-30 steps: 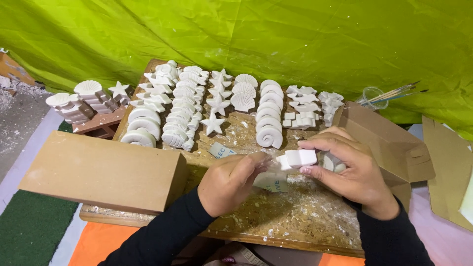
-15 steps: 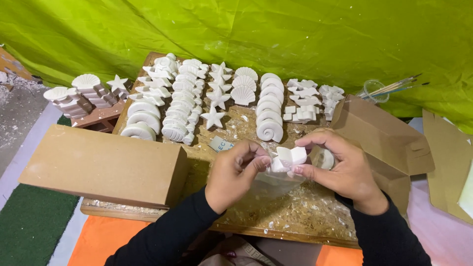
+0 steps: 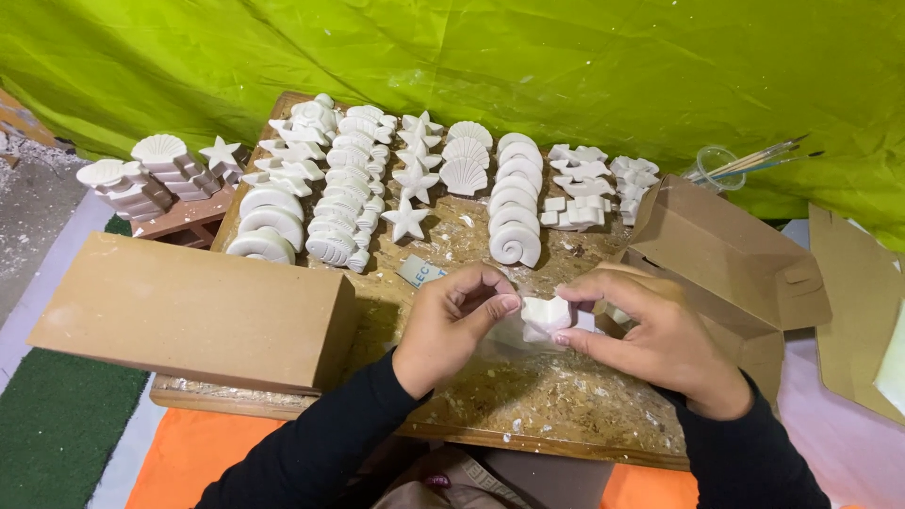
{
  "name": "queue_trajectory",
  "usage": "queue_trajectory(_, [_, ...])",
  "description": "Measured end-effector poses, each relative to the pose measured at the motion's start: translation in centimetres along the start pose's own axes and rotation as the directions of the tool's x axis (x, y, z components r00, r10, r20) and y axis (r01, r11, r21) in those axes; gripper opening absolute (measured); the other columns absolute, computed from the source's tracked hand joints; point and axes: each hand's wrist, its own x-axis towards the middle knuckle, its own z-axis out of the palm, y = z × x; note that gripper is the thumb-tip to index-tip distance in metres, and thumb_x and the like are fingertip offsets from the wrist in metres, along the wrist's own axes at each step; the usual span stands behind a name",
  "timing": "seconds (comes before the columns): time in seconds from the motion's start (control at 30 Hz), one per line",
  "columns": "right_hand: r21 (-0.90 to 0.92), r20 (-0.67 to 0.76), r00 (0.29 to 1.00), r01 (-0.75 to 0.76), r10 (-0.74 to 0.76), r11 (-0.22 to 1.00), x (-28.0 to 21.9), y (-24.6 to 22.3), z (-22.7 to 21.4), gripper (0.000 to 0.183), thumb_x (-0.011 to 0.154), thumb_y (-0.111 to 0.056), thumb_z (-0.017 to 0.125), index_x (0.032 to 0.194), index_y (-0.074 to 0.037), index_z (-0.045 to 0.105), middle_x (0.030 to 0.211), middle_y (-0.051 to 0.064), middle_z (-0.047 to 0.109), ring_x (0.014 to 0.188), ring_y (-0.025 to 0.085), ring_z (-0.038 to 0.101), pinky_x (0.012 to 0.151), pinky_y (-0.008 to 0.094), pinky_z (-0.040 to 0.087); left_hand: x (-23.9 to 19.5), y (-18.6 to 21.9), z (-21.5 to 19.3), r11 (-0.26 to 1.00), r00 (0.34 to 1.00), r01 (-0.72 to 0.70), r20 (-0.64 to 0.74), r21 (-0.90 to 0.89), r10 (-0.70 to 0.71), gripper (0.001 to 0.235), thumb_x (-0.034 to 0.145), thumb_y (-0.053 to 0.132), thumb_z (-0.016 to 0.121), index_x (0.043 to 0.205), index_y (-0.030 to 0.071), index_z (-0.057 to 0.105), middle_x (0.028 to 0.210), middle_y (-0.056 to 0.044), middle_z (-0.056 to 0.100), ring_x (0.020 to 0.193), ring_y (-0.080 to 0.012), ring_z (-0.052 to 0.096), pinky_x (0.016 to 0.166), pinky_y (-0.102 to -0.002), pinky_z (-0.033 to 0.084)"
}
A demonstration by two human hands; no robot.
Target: The person places white decorative ceramic pieces, including starfish, shells, and spirals, into clear plastic bags and then into a cardboard box. The person closes the box and handles additional packaging materials.
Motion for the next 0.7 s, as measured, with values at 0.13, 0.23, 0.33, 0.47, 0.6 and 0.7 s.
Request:
queue_trajectory(0.13, [-0.052, -0.01, 0.996, 0.09, -0.09, 0.995, 0.4, -0.3, 0.0, 0.041, 0.08, -0.017, 0.085, 0.117, -0.008, 0.073, 0.104, 0.007, 0.077, 0.094, 0.019, 0.07, 0.087, 0.032, 0.054, 0.1, -0.1, 0.2, 0.998, 0.999, 0.029, 0.036, -0.048, -0.027, 0.004, 0.095, 0.009, 0.073, 0.095, 0.008, 0.069, 0.088, -0.002, 0.07, 0.077, -0.0116, 0.067, 0.072, -0.025, 0.057])
queue_trajectory(0.23, [-0.091, -0.011, 0.991, 0.132, -0.134, 0.987, 0.6, 0.1, -0.1, 0.044, 0.084, -0.016, 0.08, 0.126, -0.008, 0.069, 0.112, 0.011, 0.076, 0.102, 0.023, 0.07, 0.091, 0.035, 0.056, 0.3, -0.2, -0.1, 0.971, 0.994, 0.103, 0.065, -0.216, -0.091, 0.001, 0.099, 0.004, 0.067, 0.099, 0.005, 0.067, 0.088, -0.007, 0.07, 0.072, -0.0162, 0.071, 0.066, -0.027, 0.063])
queue_trajectory(0.33, [-0.11, -0.011, 0.991, 0.132, -0.134, 0.985, 0.6, 0.2, 0.0, 0.044, 0.09, -0.016, 0.074, 0.132, -0.007, 0.065, 0.116, 0.013, 0.073, 0.103, 0.024, 0.069, 0.09, 0.036, 0.056, 0.5, -0.7, 0.0, 0.914, 0.99, 0.142, 0.057, -0.381, -0.13, 0.003, 0.1, 0.004, 0.064, 0.102, 0.002, 0.065, 0.088, -0.011, 0.069, 0.073, -0.0188, 0.071, 0.065, -0.03, 0.067])
queue_trajectory(0.47, [-0.039, 0.01, 0.998, 0.065, -0.064, 0.997, 0.2, 1.2, -0.1, 0.046, 0.091, -0.015, 0.072, 0.136, -0.009, 0.065, 0.122, 0.011, 0.073, 0.108, 0.023, 0.069, 0.095, 0.033, 0.056, 0.4, -0.4, 0.0, 0.956, 0.993, 0.12, 0.042, -0.268, -0.112, 0.004, 0.098, 0.005, 0.068, 0.096, 0.005, 0.064, 0.084, -0.008, 0.069, 0.069, -0.0159, 0.071, 0.062, -0.025, 0.062])
queue_trajectory(0.6, [0.094, 0.028, 1.0, 0.012, -0.014, 0.996, 1.4, 0.0, -1.0, 0.033, 0.085, -0.005, 0.072, 0.118, -0.002, 0.075, 0.101, 0.02, 0.079, 0.087, 0.033, 0.075, 0.072, 0.043, 0.06, 0.2, 0.3, 0.7, 0.992, 0.996, 0.083, -0.015, -0.098, -0.085, 0.016, 0.094, 0.003, 0.072, 0.104, -0.002, 0.061, 0.082, -0.012, 0.072, 0.076, -0.0156, 0.068, 0.066, -0.035, 0.066])
queue_trajectory(0.7, [0.134, 0.094, 0.994, -0.062, 0.049, 0.989, 1.5, 0.8, -1.2, 0.03, 0.087, -0.011, 0.073, 0.116, -0.003, 0.077, 0.095, 0.016, 0.08, 0.089, 0.03, 0.076, 0.078, 0.044, 0.059, 0.5, 1.1, 1.0, 0.985, 0.99, 0.137, 0.046, -0.107, -0.132, 0.023, 0.091, 0.0, 0.073, 0.111, -0.003, 0.061, 0.088, -0.017, 0.07, 0.078, -0.0191, 0.069, 0.068, -0.035, 0.067])
